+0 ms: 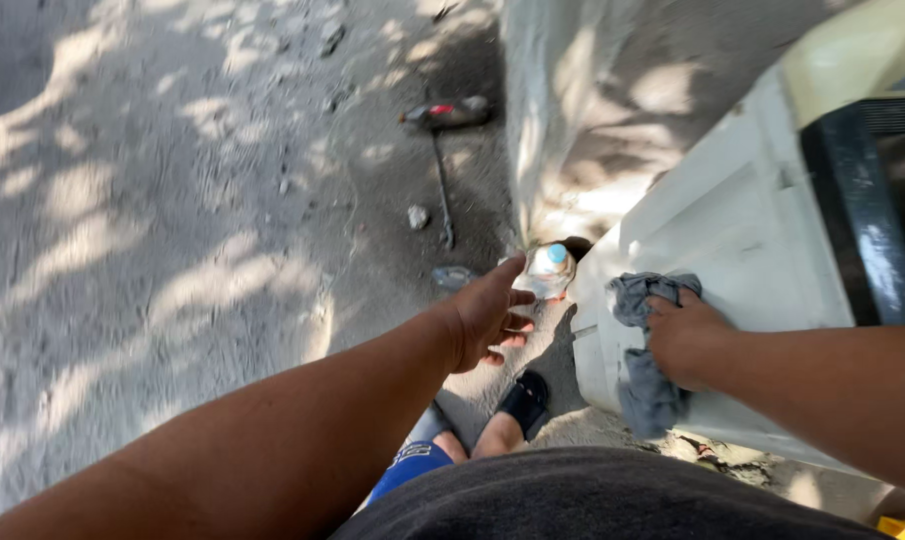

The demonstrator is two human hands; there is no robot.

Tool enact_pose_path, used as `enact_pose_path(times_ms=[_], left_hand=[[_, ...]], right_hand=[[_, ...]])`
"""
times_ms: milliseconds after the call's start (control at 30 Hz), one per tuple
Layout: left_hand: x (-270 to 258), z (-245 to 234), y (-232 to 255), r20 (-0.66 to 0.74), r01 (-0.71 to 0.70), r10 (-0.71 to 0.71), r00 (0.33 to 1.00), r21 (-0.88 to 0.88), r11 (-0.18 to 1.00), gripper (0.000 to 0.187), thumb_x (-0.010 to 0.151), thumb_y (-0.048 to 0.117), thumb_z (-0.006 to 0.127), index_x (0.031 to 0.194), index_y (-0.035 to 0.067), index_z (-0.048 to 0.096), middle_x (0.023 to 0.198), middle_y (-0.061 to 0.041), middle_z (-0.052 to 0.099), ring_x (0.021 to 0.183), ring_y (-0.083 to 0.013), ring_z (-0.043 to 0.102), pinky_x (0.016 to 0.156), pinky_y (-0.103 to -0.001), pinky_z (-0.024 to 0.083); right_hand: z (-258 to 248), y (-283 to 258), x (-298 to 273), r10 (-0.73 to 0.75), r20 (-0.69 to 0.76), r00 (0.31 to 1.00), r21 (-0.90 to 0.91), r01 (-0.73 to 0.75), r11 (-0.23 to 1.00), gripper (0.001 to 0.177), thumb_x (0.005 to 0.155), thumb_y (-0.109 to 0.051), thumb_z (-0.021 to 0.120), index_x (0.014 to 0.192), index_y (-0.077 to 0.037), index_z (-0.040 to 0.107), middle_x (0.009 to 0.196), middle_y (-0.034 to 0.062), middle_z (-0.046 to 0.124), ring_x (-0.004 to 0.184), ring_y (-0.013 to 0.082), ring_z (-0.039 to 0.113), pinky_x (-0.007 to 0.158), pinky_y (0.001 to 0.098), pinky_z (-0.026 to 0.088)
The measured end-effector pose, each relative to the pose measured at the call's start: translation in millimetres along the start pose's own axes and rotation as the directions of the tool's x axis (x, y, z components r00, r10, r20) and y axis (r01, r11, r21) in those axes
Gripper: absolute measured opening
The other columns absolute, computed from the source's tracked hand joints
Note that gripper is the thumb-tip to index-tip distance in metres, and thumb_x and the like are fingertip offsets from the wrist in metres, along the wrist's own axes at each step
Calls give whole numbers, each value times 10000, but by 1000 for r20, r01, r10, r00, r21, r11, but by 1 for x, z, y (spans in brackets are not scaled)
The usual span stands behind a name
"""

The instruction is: The person cleans a washing machine by wiping the exterior, the control panel, the lids, and the interior tub with a cloth.

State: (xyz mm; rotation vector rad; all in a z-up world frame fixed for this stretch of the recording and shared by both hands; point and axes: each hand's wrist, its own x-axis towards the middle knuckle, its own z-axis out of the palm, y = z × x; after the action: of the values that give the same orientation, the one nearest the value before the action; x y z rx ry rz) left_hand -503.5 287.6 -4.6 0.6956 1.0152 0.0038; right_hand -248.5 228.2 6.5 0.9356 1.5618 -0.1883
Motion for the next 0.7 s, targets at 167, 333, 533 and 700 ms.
enact_pose_path(times_ms=[167,333,533,700], left_hand=[[25,23,48,69,-19,9,998,145,989,937,899,783,199,1600,176,337,1623,-178,376,1504,-328,378,1213,-596,219],[53,43,86,97,-18,-7,995,257,966,958,902,783,194,1574,136,415,1604,-201,416,1495,-366,355,1213,-586,202],[57,48,113,106,80,-118,987,312,947,945,915,778,185,1598,143,331,1634,-196,373,1515,-357,347,1241,-558,202],[72,28,143,105,126,-194,975,458,880,933,933,756,185,1593,113,332,1629,-187,384,1501,-342,396,1242,-534,257]], right_hand=[[-21,19,4,291,-217,932,196,-250,948,378,996,-215,572,1325,-43,644,1535,196,452,1516,406,245,1193,652,139],[-18,20,22,271,-171,947,499,-154,853,393,1015,-279,587,1327,-39,597,1564,173,411,1543,336,217,1244,584,152],[-9,-11,42,400,132,907,755,170,-634,394,982,-190,506,1366,-115,551,1364,204,679,1268,361,676,1061,538,575],[-21,-4,68,181,361,915,-472,346,-811,404,1097,-296,338,1429,-94,448,1486,189,542,1357,370,555,1138,561,429]])
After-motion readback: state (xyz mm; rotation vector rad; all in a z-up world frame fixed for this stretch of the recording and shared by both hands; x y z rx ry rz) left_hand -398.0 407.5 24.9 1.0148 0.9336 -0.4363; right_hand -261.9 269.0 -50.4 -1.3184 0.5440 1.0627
